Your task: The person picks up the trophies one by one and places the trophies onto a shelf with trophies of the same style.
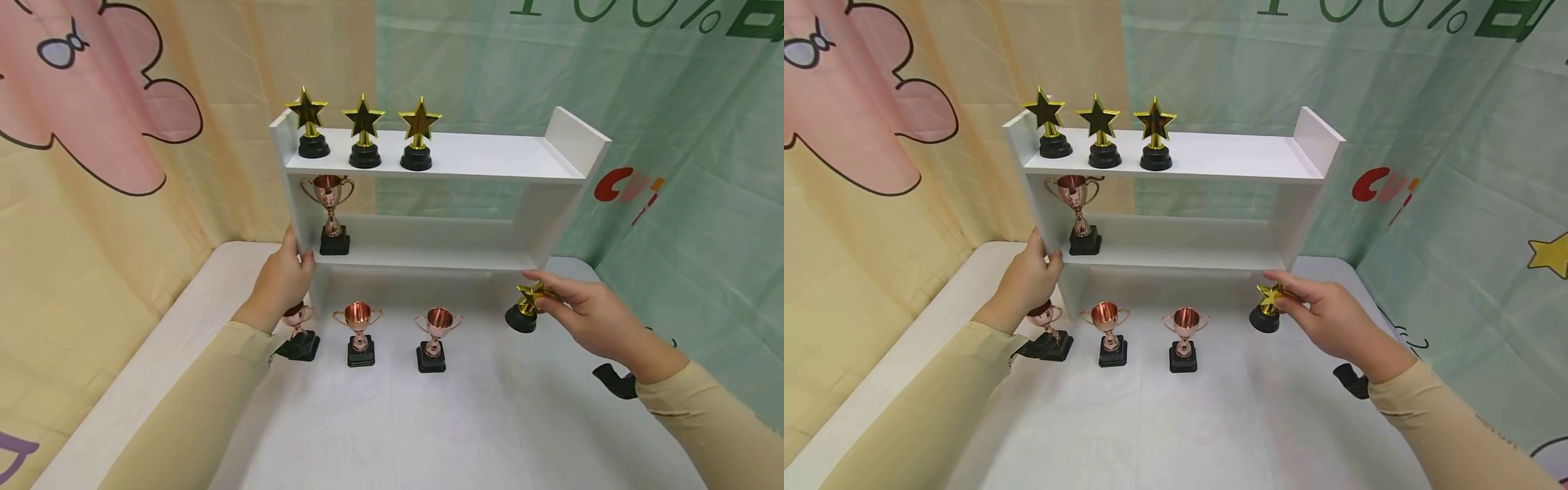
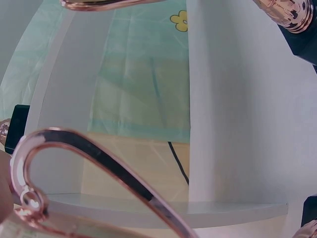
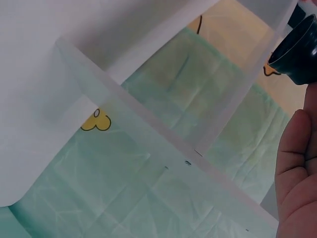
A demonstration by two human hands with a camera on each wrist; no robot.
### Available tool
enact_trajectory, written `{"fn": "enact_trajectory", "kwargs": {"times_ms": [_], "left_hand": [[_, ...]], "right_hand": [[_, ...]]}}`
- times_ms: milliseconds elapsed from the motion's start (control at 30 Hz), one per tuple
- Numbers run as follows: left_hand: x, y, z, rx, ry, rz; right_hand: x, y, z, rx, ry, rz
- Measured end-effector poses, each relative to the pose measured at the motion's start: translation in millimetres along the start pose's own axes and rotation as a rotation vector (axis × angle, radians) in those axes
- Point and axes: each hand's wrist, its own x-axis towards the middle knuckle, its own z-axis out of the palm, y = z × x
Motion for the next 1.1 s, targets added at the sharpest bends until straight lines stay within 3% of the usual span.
{"fn": "enact_trajectory", "kwargs": {"times_ms": [1100], "left_hand": [[-0.5,1.4,-0.3,-0.001,0.006,-0.003]], "right_hand": [[35.1,-20.3,-24.1,-0.045,0.068,-0.012]]}}
